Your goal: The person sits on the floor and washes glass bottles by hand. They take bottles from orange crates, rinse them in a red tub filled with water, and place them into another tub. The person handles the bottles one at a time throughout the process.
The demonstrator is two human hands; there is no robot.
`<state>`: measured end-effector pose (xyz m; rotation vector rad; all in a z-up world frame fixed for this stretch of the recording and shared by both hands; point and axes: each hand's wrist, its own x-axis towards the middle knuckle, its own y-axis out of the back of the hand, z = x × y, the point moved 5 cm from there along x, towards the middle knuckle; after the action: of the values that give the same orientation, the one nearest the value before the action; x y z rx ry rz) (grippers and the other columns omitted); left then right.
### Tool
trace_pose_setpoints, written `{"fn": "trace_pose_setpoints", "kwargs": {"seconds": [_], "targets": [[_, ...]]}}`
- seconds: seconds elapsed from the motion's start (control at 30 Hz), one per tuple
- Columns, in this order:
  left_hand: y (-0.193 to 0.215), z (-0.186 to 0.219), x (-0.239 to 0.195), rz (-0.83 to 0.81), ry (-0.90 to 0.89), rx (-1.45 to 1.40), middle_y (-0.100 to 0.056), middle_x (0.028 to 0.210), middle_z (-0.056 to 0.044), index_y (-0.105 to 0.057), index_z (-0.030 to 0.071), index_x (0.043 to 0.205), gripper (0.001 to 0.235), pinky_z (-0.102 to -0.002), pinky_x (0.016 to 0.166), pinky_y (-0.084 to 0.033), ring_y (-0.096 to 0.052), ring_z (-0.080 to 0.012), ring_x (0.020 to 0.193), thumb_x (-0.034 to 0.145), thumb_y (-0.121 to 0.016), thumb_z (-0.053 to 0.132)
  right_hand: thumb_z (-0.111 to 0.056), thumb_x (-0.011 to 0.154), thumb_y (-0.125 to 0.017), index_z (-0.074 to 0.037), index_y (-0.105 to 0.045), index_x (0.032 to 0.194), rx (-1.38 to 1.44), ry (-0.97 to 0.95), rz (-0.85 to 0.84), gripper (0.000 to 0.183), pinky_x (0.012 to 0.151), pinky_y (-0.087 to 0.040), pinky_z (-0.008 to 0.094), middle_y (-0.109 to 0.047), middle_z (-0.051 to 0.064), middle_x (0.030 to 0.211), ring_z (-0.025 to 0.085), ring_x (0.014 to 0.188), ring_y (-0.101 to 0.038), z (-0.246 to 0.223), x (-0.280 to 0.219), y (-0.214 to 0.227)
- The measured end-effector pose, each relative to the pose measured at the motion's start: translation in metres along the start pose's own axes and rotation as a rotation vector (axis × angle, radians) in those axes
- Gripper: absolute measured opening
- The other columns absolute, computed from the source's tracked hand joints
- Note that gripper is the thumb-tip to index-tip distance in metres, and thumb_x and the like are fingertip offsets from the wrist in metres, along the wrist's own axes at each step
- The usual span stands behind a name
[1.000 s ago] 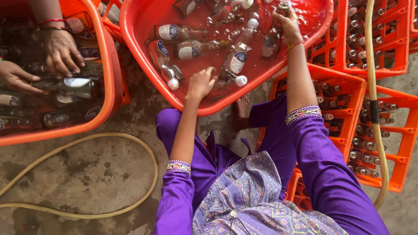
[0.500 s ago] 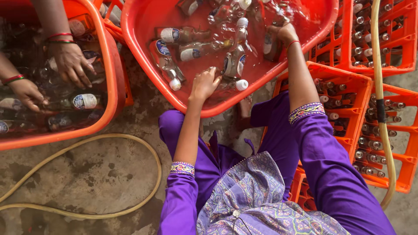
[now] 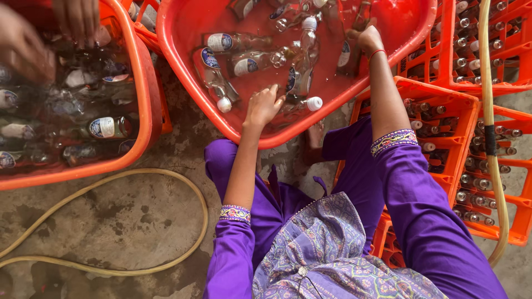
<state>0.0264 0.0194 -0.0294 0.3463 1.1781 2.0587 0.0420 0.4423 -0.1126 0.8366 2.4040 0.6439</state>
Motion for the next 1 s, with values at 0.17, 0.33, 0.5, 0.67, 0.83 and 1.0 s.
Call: {"fn": "trace_pose_setpoints", "kwargs": {"seconds": [0.17,0.33,0.5,0.67,0.83,1.0], "targets": [[0.002,-0.001,-0.001,0.054,-0.027,-0.048,-0.072,0.108,-0.017,-0.063,0.007,0.115,0.034,-0.050,0.088,-0.052,-0.068,-0.0390,0.100,0.095,-0.066,0.034,-0.030,0.090,-0.086,0.008,-0.052,0.131,-0.134,0.018,0.056,0.066,0.090,-0.053,0.042,-0.065,0.024,0.124,0.030,0.107,-0.066,-0.001,-0.003,0.003],[0.001,-0.001,0.002,0.036,-0.003,-0.029,-0.072,0.107,-0.018,-0.062,0.006,0.116,0.036,-0.051,0.087,-0.052,-0.068,-0.0401,0.099,0.095,-0.066,0.035,-0.031,0.082,-0.086,0.006,-0.062,0.128,0.032,0.002,-0.002,0.064,0.090,-0.057,0.039,-0.073,0.019,0.124,0.029,0.111,-0.072,0.001,-0.002,0.003],[0.001,-0.001,0.001,0.047,-0.022,0.002,-0.072,0.110,-0.018,-0.062,0.005,0.113,0.035,-0.051,0.087,-0.053,-0.068,-0.0397,0.099,0.096,-0.066,0.035,-0.039,0.089,-0.087,0.010,-0.060,0.128,-0.250,-0.041,0.032,0.068,0.091,-0.056,0.043,-0.069,0.026,0.124,0.033,0.111,-0.070,0.005,0.005,0.001],[0.000,-0.002,0.002,0.031,-0.009,-0.024,-0.072,0.105,-0.019,-0.062,0.006,0.116,0.036,-0.051,0.086,-0.053,-0.069,-0.0393,0.098,0.095,-0.067,0.036,-0.036,0.085,-0.088,0.006,-0.059,0.129,-0.150,0.021,0.051,0.067,0.090,-0.055,0.041,-0.070,0.020,0.125,0.029,0.109,-0.070,0.002,0.003,0.004],[0.001,-0.002,0.002,0.033,-0.011,-0.023,-0.073,0.103,-0.018,-0.063,0.010,0.119,0.034,-0.051,0.086,-0.053,-0.069,-0.0389,0.097,0.096,-0.067,0.036,-0.029,0.081,-0.087,0.006,-0.044,0.136,-0.088,0.080,0.087,0.078,0.086,-0.054,0.043,-0.067,0.023,0.121,0.031,0.106,-0.067,-0.003,-0.001,0.005],[0.002,-0.001,0.001,0.034,0.002,-0.044,-0.073,0.104,-0.016,-0.063,0.012,0.119,0.034,-0.050,0.086,-0.053,-0.069,-0.0382,0.097,0.095,-0.068,0.035,-0.042,0.088,-0.086,0.010,-0.057,0.128,-0.270,-0.069,0.060,0.072,0.093,-0.054,0.043,-0.067,0.027,0.122,0.033,0.112,-0.068,0.001,0.003,0.006]]}}
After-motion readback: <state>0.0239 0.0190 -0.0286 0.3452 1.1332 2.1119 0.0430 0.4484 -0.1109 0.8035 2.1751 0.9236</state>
